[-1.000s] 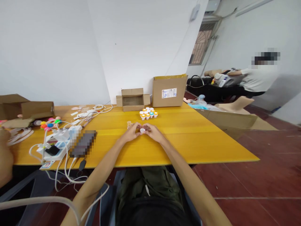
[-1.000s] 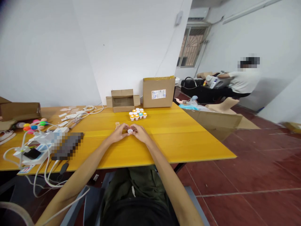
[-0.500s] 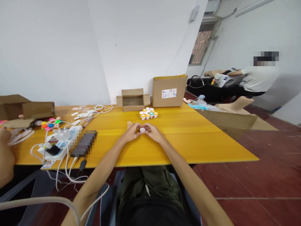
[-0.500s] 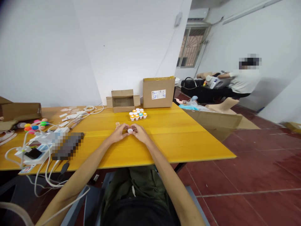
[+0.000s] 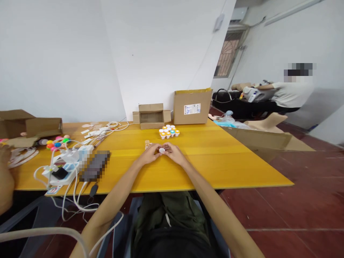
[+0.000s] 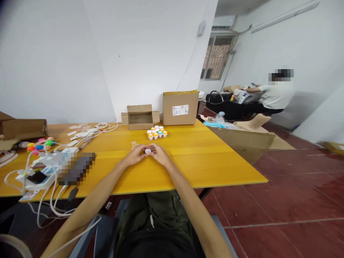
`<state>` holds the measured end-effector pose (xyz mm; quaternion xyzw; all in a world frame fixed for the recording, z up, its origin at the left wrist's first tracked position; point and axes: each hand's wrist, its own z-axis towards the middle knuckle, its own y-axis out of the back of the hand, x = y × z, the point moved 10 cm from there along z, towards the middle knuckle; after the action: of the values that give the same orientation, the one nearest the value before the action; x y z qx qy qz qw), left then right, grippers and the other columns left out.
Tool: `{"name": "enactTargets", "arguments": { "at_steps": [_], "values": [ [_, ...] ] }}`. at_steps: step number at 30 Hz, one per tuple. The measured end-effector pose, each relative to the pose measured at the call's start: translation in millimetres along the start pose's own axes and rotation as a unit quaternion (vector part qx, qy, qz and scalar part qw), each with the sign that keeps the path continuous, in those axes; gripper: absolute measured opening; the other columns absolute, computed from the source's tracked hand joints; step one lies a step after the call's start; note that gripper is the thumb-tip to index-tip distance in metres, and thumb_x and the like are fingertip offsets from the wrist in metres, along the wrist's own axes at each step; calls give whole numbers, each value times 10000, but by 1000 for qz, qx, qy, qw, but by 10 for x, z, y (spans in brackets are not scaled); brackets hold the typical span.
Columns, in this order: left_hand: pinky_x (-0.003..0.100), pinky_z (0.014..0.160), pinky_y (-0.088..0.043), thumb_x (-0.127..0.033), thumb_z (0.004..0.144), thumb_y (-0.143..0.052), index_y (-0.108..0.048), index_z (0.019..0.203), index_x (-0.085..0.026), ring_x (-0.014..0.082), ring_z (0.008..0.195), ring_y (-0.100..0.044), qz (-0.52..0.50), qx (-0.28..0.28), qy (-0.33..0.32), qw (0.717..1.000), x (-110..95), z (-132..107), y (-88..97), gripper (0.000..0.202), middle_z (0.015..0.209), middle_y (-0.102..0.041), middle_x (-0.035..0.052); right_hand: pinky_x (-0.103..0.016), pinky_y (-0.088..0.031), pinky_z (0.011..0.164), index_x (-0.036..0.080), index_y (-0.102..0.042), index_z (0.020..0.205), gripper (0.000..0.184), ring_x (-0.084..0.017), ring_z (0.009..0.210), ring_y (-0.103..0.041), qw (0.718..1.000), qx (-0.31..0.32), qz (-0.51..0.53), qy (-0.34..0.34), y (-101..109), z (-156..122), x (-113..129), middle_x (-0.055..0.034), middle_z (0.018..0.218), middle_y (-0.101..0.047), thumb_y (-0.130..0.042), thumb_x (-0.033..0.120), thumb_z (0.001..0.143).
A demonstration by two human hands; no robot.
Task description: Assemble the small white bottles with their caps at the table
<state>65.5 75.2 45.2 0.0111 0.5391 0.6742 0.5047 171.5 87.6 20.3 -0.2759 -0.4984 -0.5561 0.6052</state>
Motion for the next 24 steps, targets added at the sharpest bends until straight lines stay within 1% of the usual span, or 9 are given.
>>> {"name": "enactTargets", "arguments": {
  "at_steps": [9,16,24],
  "values": [
    [376,896,-525,-294,876,-640,-649,1058,-212,227,932,-628,-2,-7,8,1000,-21,-11,12,200,984,-691,57,-372,-588,878,240,-651,897,190,-203,928,-721,1000,0,-10,0,9,-6,23,-21,932,-758,-761,250,742],
    [357,875,-515,-335,898,-632,-644,1026,-213,212,897,-612,0,-8,3,1000,-15,-2,20,177,919,-668,41,-349,-585,843,230,-646,877,175,-196,890,-724,1000,-10,-26,1,17,3,44,-17,895,-758,-738,188,734],
    [350,873,-507,-322,899,-624,-635,1031,-209,207,906,-602,3,-1,4,1000,6,1,1,174,941,-667,42,-335,-575,816,229,-663,882,137,-194,873,-718,999,-8,-52,16,17,6,53,-26,899,-762,-732,224,765]
  ]
}}
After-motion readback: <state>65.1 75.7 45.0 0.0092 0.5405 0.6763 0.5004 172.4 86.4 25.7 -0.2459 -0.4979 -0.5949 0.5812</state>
